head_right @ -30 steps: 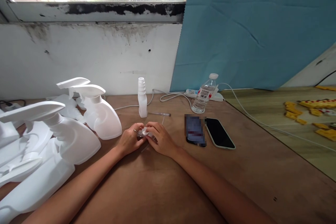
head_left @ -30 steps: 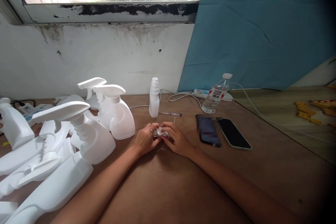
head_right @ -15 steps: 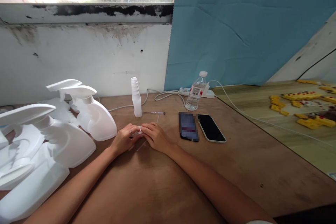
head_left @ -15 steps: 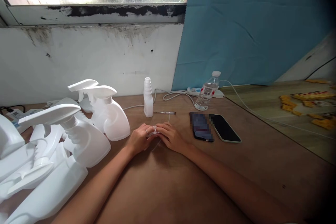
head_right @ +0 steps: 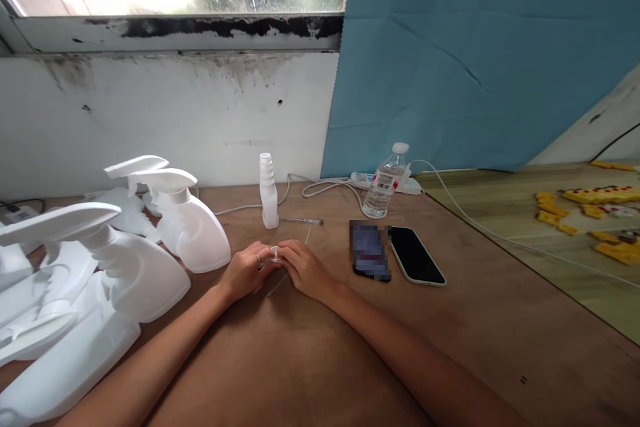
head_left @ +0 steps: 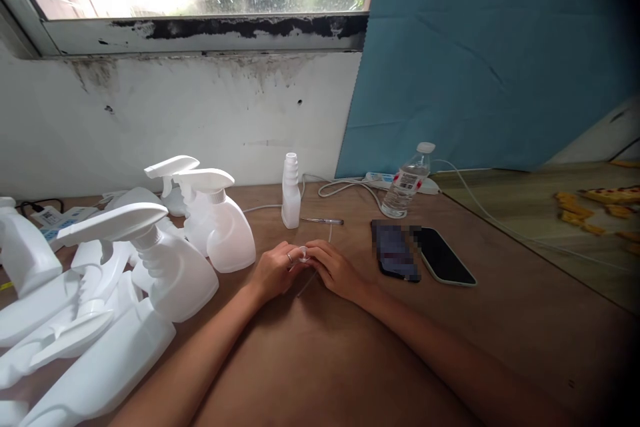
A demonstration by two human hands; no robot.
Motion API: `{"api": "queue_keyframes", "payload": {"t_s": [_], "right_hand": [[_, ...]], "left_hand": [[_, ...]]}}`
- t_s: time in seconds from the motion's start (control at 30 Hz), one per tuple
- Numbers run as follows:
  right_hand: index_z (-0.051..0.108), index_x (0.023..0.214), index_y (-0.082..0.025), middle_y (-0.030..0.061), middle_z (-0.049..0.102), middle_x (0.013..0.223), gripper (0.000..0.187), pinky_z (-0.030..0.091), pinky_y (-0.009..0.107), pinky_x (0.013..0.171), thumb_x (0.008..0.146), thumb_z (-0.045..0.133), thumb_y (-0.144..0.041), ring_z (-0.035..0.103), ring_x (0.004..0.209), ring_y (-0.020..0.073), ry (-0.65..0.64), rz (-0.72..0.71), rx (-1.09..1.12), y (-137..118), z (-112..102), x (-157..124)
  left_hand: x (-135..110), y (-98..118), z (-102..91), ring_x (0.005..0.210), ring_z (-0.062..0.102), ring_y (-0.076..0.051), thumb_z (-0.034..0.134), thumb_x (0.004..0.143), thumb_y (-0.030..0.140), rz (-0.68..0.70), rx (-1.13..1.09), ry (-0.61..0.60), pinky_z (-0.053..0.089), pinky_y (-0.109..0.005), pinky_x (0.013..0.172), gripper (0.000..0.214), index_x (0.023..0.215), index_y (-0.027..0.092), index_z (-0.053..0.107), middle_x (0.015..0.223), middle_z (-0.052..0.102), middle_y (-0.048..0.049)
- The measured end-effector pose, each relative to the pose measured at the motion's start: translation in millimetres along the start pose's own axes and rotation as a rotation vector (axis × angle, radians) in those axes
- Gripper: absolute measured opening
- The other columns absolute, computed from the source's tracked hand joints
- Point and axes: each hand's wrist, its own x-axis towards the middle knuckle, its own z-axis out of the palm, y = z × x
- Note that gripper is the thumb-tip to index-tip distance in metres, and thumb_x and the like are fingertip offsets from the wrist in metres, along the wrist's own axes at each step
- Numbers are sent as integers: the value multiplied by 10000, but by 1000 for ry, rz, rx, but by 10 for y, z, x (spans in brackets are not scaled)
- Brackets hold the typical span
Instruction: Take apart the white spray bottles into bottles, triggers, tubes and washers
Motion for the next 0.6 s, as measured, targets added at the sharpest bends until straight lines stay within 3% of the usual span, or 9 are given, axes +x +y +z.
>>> {"api": "queue_keyframes", "payload": {"t_s": [0.27, 0.47, 0.6], "right_hand": [[549, 1183, -210, 118, 585, 1192, 275, 472, 441, 944, 925, 470, -155, 544, 1104, 246, -36, -37, -150, 12, -19, -37], [495, 1235, -210, 137, 507, 1295, 361, 449, 455, 999, 888, 481, -111, 496, 1203, 256, -35, 62, -51, -51, -2, -29], [474, 1257, -218, 130, 501, 1286, 521, 433, 473, 1026, 786, 449, 3, 469, 1221, 260, -59, 85, 79, -159, 35, 53]], "left_hand": [[-21, -41, 51, 848, 628, -177, 524, 935, 368, 4, 60, 44, 492, -274, 701, 180, 1006, 215, 590, 929, 680, -38], [-42, -32, 76, 876, 676, -180, 623, 869, 383, -223, -80, 57, 509, -276, 728, 363, 1191, 274, 496, 1047, 687, -18], [-48, -4, 45, 918, 681, -183, 650, 841, 345, -282, -175, 35, 505, -275, 757, 453, 1231, 293, 425, 1061, 695, 10]]}}
